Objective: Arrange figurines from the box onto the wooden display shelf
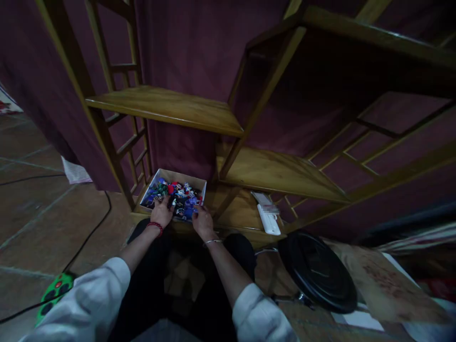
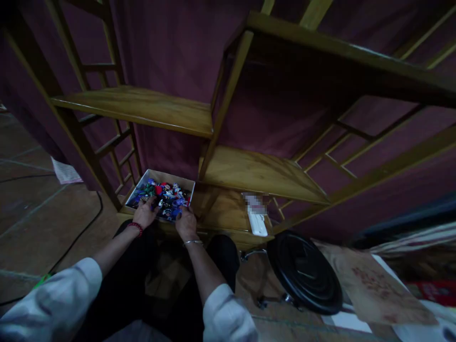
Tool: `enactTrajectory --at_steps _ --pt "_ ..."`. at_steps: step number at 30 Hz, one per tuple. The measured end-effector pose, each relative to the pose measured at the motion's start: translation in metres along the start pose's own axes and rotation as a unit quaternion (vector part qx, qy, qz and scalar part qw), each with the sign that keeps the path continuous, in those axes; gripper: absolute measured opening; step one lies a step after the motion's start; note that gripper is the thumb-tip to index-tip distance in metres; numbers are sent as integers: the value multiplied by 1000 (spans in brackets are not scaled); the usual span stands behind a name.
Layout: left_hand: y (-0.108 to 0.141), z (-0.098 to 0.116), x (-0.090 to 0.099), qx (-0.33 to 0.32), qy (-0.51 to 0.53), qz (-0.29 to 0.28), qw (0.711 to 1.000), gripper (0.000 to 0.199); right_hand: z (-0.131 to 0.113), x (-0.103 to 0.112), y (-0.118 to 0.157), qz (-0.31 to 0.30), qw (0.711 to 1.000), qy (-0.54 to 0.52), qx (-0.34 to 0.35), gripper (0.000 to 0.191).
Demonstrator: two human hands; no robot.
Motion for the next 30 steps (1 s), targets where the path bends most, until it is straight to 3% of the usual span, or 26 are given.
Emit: enactTrajectory --at_steps 6,10,13,18,24,27,30 --pt "20 8 2 -46 47 50 997 45 -6 1 -7 -86 981 176 0 31" --pt "26 7 5 -79 77 73 991 37 -10 -2 -12 -114 977 182 4 24" --pt "30 1 7 -68 95 61 991 33 -9 -4 -15 -119 977 179 9 24" --pt "38 -8 12 -10 124 36 992 35 -1 1 -22 -96 983 158 -7 25" --pt "37 -5 4 39 214 13 976 37 0 20 -26 -9 1000 15 -24 28" --pt "36 3 -6 84 355 9 931 34 -7 28 -18 21 997 -69 1 26" --pt "39 21 -11 128 543 -9 830 31 -13 35 -5 47 986 -154 40 27"
Point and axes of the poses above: each hand's wrist, its own y-axis away from the middle knuckle, its own x-axis out of the back of the hand, z = x × y, the point moved 5 cm from there along -y, towards the middle knuckle, and after that the axes turned 2 degrees about -x, right-handed, at the moved point
